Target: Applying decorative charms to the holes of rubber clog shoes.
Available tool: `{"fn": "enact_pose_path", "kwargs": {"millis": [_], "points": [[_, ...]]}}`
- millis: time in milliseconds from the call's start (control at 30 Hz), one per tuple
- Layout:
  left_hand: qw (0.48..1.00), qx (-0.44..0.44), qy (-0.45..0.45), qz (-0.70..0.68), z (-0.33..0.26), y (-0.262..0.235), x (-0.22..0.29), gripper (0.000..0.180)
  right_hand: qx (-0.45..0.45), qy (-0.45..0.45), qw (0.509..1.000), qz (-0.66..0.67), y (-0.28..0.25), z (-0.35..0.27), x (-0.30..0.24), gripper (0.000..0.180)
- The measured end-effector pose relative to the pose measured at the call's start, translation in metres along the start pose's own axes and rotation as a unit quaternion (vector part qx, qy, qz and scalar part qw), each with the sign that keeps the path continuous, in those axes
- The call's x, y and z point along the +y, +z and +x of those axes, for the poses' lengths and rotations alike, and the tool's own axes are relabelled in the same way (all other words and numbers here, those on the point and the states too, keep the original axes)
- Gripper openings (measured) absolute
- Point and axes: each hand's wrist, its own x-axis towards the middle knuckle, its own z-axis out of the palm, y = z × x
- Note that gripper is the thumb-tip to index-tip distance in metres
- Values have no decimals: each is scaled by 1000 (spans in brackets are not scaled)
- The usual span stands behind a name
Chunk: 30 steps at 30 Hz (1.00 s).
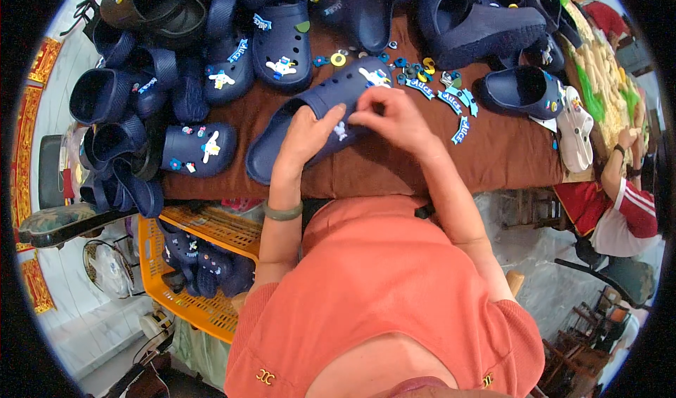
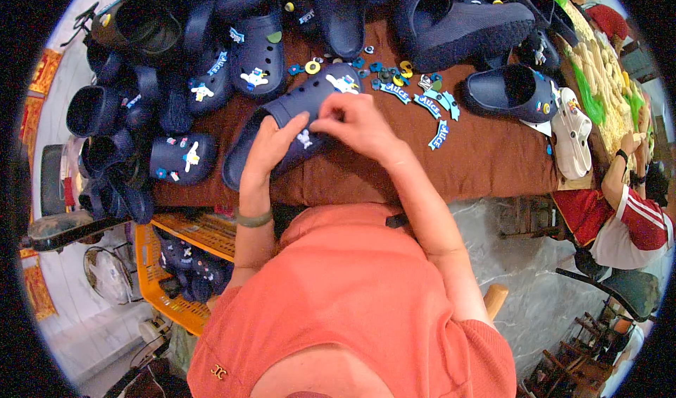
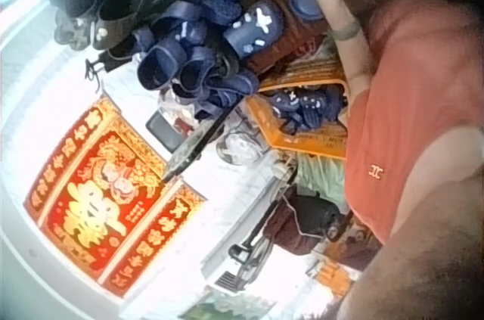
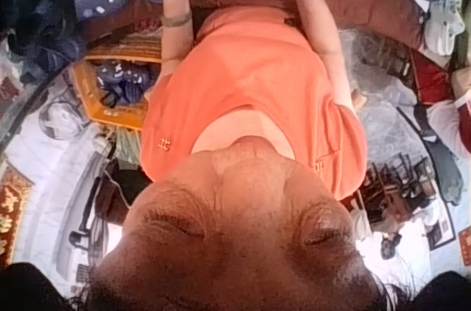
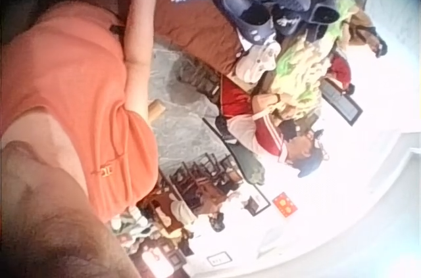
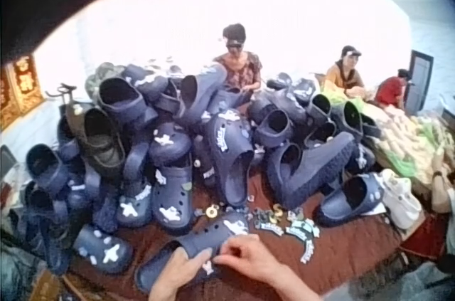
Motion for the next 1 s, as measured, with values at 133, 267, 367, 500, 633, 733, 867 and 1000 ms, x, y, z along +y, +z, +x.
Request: {"fn": "enact_pose_path", "kwargs": {"millis": [133, 267, 367, 500, 633, 733, 867, 1000], "points": [[995, -77, -66, 8, -15, 9, 10, 32, 258, 1, 966, -11, -39, 2, 30, 9], [978, -170, -97, 73, -18, 23, 20, 36, 301, -40, 862, -407, -69, 24, 71, 16], [976, -178, -91, 89, -16, 23, 22, 37, 282, -40, 788, -546, -68, 37, 81, 27], [977, -177, -90, 77, -15, 21, 14, 39, 188, 4, 787, -587, -68, 40, 75, 27], [973, -193, -99, 75, -13, 20, 12, 42, 140, 39, 784, -603, -69, 44, 75, 24], [980, -170, -83, 65, -14, 22, 0, 43, 152, 32, 782, -603, -68, 44, 76, 23], [988, -144, -50, 20, -16, 27, 4, 51, 154, 11, 787, -598, -71, 43, 90, 23], [985, -163, -58, 14, -17, 25, 16, 51, 174, -40, 832, -525, -73, 38, 85, 16]]}}
